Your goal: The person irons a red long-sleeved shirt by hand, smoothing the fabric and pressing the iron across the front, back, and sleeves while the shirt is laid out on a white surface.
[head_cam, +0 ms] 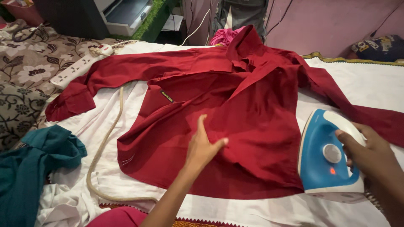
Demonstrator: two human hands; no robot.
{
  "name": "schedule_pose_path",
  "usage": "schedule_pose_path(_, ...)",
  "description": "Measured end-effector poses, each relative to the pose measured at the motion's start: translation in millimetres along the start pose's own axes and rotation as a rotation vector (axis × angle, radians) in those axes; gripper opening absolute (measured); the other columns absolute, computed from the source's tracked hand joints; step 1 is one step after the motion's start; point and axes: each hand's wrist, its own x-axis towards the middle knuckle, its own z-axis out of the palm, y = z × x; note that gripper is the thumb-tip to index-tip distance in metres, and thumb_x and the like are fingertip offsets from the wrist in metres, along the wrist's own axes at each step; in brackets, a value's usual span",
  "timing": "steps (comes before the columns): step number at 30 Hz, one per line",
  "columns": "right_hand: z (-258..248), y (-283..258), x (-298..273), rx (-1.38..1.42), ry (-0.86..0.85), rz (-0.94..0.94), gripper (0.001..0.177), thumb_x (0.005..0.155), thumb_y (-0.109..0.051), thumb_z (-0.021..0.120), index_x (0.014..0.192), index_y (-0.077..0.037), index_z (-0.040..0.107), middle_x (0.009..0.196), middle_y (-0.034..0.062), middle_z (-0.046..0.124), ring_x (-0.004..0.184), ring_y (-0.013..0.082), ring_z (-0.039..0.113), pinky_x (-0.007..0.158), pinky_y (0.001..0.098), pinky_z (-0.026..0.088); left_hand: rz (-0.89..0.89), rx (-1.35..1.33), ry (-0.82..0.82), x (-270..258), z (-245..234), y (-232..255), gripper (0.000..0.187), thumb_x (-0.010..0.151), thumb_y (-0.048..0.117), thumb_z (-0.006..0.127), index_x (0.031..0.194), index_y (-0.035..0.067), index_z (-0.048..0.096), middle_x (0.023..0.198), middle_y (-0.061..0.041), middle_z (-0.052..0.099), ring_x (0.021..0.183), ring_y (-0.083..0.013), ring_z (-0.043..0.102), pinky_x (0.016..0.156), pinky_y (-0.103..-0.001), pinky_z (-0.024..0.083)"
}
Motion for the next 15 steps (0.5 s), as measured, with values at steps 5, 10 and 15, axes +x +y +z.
schedule_pose_path(5, 15.3, -5.1, -10.4, 0.029, -0.081, 0.000, 0.049, 0.095, -0.029, 0.070, 0.137, -0.004, 0.064, 0.079, 0.0048, 0.054, 0.062, 0.0130, 0.046, 0.056, 0.0311, 0.041, -0.422, 0.122, -0.038, -9.7, -10.5, 4.9, 0.071, 0.082, 0.028, 0.080, 0.143, 0.016, 0.045, 0.111, -0.021, 0.075, 0.105, -0.0416, 0.072, 0.091, -0.049, 0.055)
schedule_pose_path(10, 21.0, -17.0, -20.8, 0.003, -0.087, 0.066, 0.050, 0.093, -0.029, 0.070, 0.137, -0.006, 0.064, 0.079, 0.0050, 0.056, 0.062, 0.0139, 0.047, 0.056, 0.0327, 0.042, -0.336, 0.259, -0.103, -21.3, -27.0, 19.2, 0.074, 0.075, 0.027, 0.087, 0.137, 0.015, 0.050, 0.118, -0.021, 0.069, 0.108, -0.0439, 0.066, 0.089, -0.052, 0.053)
schedule_pose_path(15, 31.4, -20.8, -22.6, -0.101, -0.097, 0.006, 0.052, 0.092, -0.030, 0.069, 0.138, -0.006, 0.064, 0.079, 0.0084, 0.060, 0.063, 0.0167, 0.050, 0.058, 0.0340, 0.044, 0.037, 0.727, 0.001, -31.7, -27.7, 43.5, 0.067, 0.068, 0.018, 0.080, 0.130, 0.005, 0.058, 0.123, -0.026, 0.061, 0.111, -0.0409, 0.059, 0.091, -0.053, 0.046)
